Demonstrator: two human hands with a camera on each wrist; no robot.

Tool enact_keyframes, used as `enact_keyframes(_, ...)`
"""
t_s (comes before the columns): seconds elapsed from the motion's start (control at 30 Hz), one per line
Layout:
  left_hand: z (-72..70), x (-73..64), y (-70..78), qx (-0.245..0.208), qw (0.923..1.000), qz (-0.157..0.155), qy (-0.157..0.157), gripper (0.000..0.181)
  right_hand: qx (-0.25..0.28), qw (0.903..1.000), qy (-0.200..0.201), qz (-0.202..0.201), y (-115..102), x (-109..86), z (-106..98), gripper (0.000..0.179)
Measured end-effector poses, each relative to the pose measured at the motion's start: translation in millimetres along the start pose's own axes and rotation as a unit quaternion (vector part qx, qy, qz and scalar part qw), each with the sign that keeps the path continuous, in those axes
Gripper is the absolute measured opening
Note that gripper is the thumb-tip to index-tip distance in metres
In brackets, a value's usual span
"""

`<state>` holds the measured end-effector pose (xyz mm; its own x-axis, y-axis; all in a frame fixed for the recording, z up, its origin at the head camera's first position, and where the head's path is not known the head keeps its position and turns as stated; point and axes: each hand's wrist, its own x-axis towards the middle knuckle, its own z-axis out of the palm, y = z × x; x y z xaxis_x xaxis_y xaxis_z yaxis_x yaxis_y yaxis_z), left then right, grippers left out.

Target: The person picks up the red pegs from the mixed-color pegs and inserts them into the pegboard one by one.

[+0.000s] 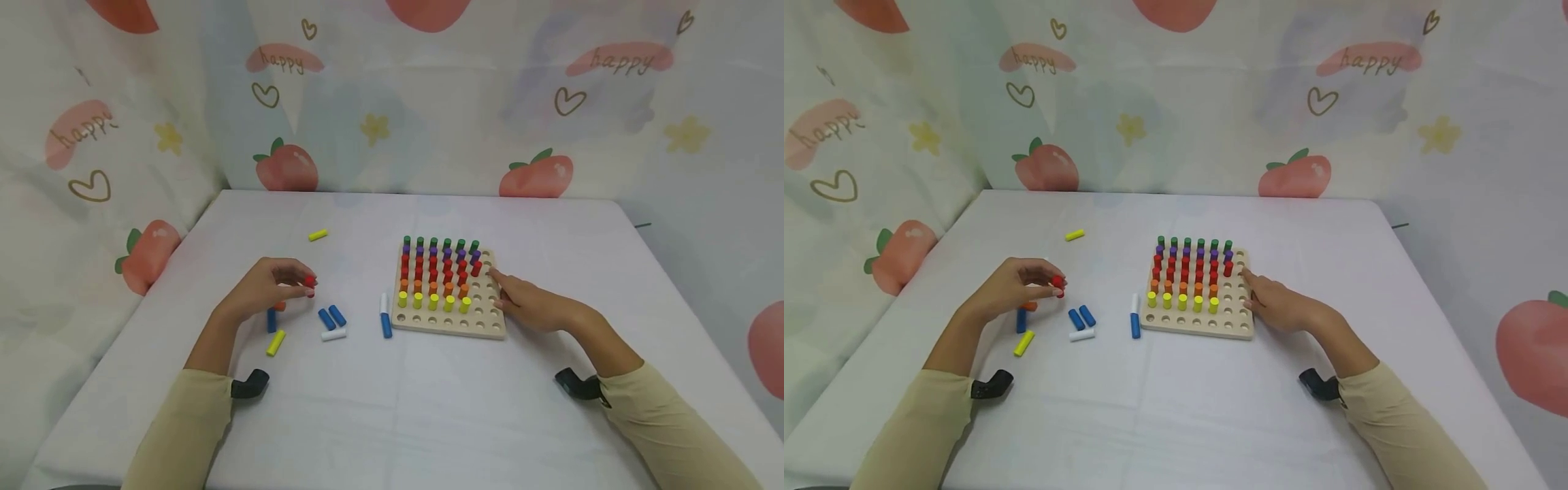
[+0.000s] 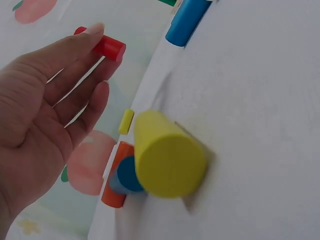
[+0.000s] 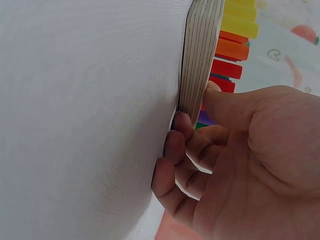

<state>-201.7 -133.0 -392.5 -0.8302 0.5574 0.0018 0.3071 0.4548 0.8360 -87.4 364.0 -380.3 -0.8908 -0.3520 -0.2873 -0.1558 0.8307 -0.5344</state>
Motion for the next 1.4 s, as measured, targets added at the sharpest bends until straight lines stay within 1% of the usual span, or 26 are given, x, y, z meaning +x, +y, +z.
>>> enact_keyframes(0.13,-2.0,3.7,6.7,-0.007,1.0000,0.001,0.006,0.024,0.010,0.9999,-0.004,0.001,-1,0.0,0,0.073)
enact_keyframes(0.3,-5.9,11.2,14.1,-0.014,0.9996,0.024,0.004,0.023,0.006,1.0000,-0.002,-0.001,-2,-0.4,-1,0.072)
enact_keyframes(0.43,-4.1,20.0,21.7,-0.012,0.9991,0.042,-0.001,0.022,0.004,1.0000,0.001,-0.003,-3,-2.5,-1,0.072)
enact_keyframes(0.57,3.0,28.7,27.8,-0.023,0.9985,0.049,0.004,0.022,0.005,1.0000,0.001,-0.002,-3,-3.9,0,0.072)
enact_keyframes(0.63,7.9,33.3,31.6,-0.030,0.9982,0.052,0.002,0.022,0.006,1.0000,0.000,0.002,-2,-4.0,0,0.072)
enact_keyframes(0.9,26.3,55.2,48.8,-0.036,0.9960,0.079,-0.023,0.022,0.000,1.0000,0.002,0.002,-4,-4.1,0,0.072)
enact_keyframes(1.0,32.7,60.4,53.8,-0.046,0.9946,0.086,-0.036,0.021,0.000,1.0000,-0.001,0.006,-4,-3.3,1,0.072)
enact_keyframes(1.17,41.3,67.4,57.9,-0.063,0.9920,0.096,-0.053,0.023,-0.006,1.0000,0.000,0.007,-4,-3.1,1,0.071)
enact_keyframes(1.27,45.4,71.5,59.5,-0.060,0.9926,0.093,-0.050,0.023,-0.007,0.9999,0.001,0.008,-5,-3.1,1,0.071)
enact_keyframes(1.4,51.6,77.7,61.7,-0.068,0.9919,0.094,-0.051,0.024,-0.005,0.9999,0.000,0.013,-5,-3.3,1,0.071)
